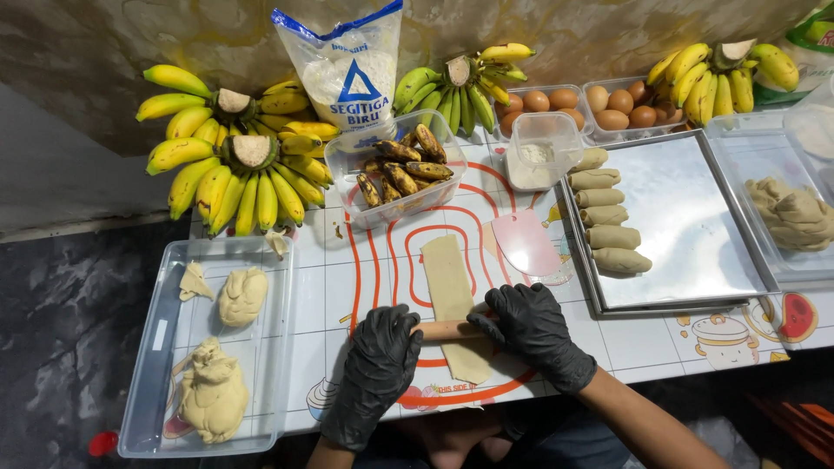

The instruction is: Rolling out a piece of dough using a rolling pin and a scraper on a silicone mat.

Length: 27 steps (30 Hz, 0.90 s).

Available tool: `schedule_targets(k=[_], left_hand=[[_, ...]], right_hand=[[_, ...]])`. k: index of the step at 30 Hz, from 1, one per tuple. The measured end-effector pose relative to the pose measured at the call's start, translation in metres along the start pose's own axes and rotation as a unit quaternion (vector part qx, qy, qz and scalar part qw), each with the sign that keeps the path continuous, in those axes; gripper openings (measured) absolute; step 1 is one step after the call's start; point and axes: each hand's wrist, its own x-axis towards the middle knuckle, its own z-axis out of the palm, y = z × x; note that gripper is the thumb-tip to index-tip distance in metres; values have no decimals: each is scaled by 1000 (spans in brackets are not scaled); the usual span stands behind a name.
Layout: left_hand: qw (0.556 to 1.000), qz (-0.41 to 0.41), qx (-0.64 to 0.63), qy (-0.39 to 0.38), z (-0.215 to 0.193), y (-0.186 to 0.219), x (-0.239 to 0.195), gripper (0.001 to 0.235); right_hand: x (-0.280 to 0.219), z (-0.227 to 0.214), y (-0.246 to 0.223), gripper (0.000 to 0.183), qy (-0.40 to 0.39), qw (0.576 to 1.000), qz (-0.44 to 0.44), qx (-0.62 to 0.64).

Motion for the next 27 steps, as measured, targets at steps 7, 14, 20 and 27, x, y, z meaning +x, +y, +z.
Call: schedule_targets(k=[7,14,20,27], left_hand=[[992,-39,99,-66,13,5,8,60],[993,19,82,-87,-9,16,-31,58],[996,37,66,-55,-12,21,-54,58],[991,32,111,66,6,34,-102,48]], right_hand=[[-11,-7,-20,65,-75,996,27,-41],[-43,-21,-65,74,-79,988,17,-134],[-76,-22,-89,83,-84,993,46,-74],[-118,-7,-99,63,-3,995,16,-102]])
